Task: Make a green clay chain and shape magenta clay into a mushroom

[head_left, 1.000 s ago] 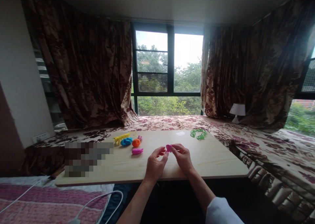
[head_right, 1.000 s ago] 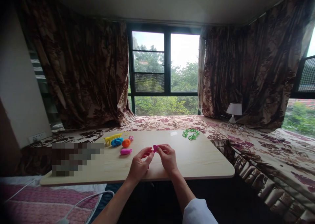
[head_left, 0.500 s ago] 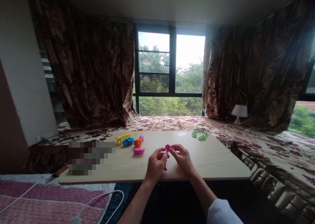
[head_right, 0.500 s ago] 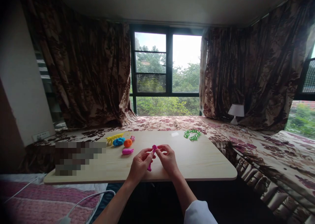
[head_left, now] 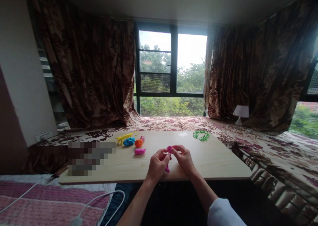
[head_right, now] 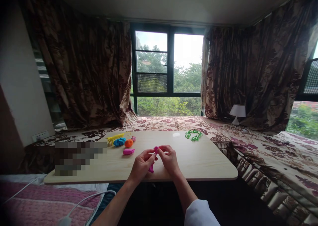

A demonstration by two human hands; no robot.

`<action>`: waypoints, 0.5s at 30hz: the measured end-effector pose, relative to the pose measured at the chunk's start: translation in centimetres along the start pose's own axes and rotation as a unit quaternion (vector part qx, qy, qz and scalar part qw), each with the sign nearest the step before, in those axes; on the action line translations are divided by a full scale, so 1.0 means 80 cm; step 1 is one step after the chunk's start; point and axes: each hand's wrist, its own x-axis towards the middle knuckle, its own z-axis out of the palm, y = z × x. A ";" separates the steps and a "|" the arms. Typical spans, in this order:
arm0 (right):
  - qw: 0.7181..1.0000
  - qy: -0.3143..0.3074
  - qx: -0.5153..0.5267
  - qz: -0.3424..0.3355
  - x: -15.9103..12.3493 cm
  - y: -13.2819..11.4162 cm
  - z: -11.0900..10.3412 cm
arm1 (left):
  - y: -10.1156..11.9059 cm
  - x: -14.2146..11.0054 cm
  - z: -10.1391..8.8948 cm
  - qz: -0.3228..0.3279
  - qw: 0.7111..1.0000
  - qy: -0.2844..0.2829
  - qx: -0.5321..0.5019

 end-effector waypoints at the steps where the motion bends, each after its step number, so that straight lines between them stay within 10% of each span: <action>1: 1.000 0.001 0.000 0.000 0.000 0.001 0.000 | -0.001 0.000 0.001 0.000 1.000 -0.004 0.002; 15: 1.000 0.002 -0.003 0.013 0.000 -0.001 0.001 | 0.007 0.000 -0.009 -0.040 0.998 0.021 -0.039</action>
